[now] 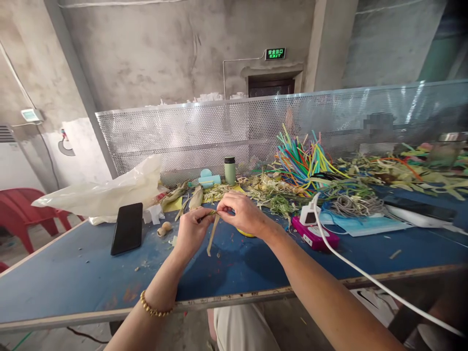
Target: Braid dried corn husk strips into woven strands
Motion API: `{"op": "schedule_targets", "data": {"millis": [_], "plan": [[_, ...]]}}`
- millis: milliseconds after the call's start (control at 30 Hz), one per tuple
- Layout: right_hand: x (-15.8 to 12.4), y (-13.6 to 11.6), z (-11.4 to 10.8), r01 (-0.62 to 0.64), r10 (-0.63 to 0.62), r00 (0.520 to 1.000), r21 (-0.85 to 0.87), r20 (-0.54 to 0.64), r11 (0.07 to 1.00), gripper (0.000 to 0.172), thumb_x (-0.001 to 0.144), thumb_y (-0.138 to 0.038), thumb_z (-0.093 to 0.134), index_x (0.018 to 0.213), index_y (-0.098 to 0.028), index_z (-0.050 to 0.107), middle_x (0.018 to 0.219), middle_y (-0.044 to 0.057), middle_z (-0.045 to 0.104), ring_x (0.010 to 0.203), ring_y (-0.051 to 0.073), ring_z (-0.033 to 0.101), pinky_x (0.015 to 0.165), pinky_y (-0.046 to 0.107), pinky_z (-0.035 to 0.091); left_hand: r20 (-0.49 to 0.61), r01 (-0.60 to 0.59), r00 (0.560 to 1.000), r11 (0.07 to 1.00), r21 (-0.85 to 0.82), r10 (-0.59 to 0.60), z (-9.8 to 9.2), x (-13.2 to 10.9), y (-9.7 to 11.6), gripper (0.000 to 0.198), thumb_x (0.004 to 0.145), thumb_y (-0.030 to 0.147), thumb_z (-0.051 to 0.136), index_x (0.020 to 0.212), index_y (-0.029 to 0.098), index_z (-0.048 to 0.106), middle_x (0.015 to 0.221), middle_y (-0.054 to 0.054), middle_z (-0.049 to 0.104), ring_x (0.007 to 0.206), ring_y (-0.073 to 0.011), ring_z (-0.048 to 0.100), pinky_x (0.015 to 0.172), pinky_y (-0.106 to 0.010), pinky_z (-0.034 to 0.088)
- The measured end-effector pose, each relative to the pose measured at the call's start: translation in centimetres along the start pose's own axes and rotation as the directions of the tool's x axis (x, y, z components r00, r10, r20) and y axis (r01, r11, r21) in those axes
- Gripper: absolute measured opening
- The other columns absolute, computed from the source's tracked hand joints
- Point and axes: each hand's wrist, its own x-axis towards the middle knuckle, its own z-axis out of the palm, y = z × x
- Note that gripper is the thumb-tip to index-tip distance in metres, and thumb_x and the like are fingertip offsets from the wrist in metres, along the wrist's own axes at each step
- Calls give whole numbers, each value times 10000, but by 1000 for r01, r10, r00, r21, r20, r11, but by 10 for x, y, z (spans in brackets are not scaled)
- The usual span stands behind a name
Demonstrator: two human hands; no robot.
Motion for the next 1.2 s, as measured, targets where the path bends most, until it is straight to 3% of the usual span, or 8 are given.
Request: {"op": "schedule_targets", "data": {"millis": [200, 433, 567, 733, 967, 1200], "plan": [[-2, 4, 6, -123, 117, 991, 99, 65, 988, 123, 793, -64, 589, 740, -175, 592, 723, 1, 560, 687, 129, 499, 680, 257, 381, 105, 130, 988, 974, -185, -112, 2, 2, -7, 192, 754, 302, 641, 681, 144, 722, 535, 18, 538, 529, -103, 422, 503, -224, 306], [-2, 3, 9, -123, 118, 988, 43, 98, 992, 162, 762, -11, 560, 766, -173, 553, 788, 16, 568, 746, 139, 509, 700, 253, 391, 196, 267, 957, 911, -314, -213, 3, 3, -5, 234, 700, 335, 696, 587, 132, 670, 520, 5, 537, 511, -92, 418, 487, -217, 305], [-2, 0, 10, -167, 165, 983, 18, 81, 986, 161, 769, -24, 578, 753, -178, 533, 755, 9, 570, 717, 134, 510, 677, 250, 383, 123, 227, 972, 942, -249, -202, 3, 3, -6, 196, 707, 287, 664, 576, 141, 670, 496, 21, 510, 496, -89, 407, 477, -216, 290], [-3, 4, 13, -231, 227, 971, 61, 70, 971, 140, 760, -45, 580, 739, -181, 554, 702, -8, 592, 635, 114, 507, 619, 238, 368, 10, 131, 991, 982, -133, -131, 5, 4, -10, 159, 727, 239, 609, 697, 156, 742, 572, 14, 587, 555, -115, 473, 510, -220, 338], [-2, 5, 18, -327, 319, 944, 121, 77, 937, 96, 757, -84, 599, 728, -175, 591, 649, -8, 617, 577, 105, 510, 567, 236, 354, 37, 224, 974, 930, -290, -223, 5, 5, -6, 152, 716, 281, 672, 710, 140, 728, 582, 6, 596, 510, -87, 427, 486, -217, 322], [-3, 5, 13, -330, 315, 943, 184, 105, 926, 60, 781, -126, 615, 736, -164, 627, 684, 8, 645, 618, 112, 555, 592, 233, 387, 51, 293, 953, 866, -406, -298, 3, 6, -6, 196, 676, 318, 711, 617, 136, 664, 557, 13, 567, 488, -68, 400, 473, -218, 279]]}}
